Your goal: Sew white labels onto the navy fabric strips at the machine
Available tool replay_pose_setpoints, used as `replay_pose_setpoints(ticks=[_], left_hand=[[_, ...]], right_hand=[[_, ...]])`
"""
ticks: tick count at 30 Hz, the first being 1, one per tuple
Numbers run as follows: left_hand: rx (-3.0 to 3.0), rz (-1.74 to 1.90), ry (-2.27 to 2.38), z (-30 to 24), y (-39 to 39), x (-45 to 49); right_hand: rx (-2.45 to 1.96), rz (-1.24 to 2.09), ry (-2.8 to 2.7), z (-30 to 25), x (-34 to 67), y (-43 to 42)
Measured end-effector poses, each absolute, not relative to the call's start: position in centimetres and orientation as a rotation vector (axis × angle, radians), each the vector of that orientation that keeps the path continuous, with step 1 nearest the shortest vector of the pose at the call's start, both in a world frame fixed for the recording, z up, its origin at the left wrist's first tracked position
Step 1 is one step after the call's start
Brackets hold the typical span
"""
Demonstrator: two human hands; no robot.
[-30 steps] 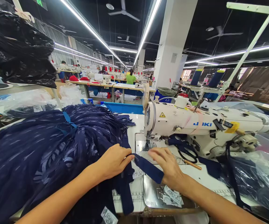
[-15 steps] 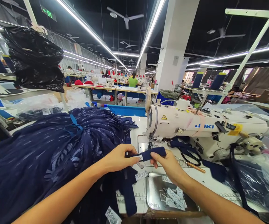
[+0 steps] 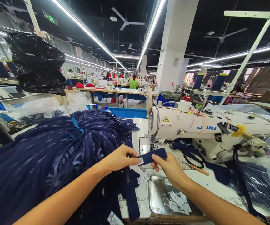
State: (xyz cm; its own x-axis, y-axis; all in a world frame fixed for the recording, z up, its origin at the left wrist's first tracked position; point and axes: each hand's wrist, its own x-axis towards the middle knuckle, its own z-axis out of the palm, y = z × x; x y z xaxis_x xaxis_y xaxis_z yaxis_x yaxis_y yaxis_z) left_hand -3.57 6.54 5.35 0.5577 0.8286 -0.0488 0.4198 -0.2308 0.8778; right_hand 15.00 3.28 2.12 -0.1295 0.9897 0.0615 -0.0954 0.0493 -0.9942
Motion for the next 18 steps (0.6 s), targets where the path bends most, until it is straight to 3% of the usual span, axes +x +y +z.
replay_pose_setpoints(ticks=[11, 14, 18], left_hand=[[1.897, 0.567, 1.007, 5.8, 6.0, -3.6], [1.958, 0.618, 1.052, 5.6, 5.6, -3.9], [1.976, 0.613, 1.068, 5.1, 5.6, -3.8]], right_hand=[[-1.004, 1.183, -1.508, 1.2, 15.9, 3.4], [-1.049, 0.838, -1.859, 0.2, 17.8, 3.2], [-0.97, 0.124, -2.062, -0.2, 19.4, 2.1]])
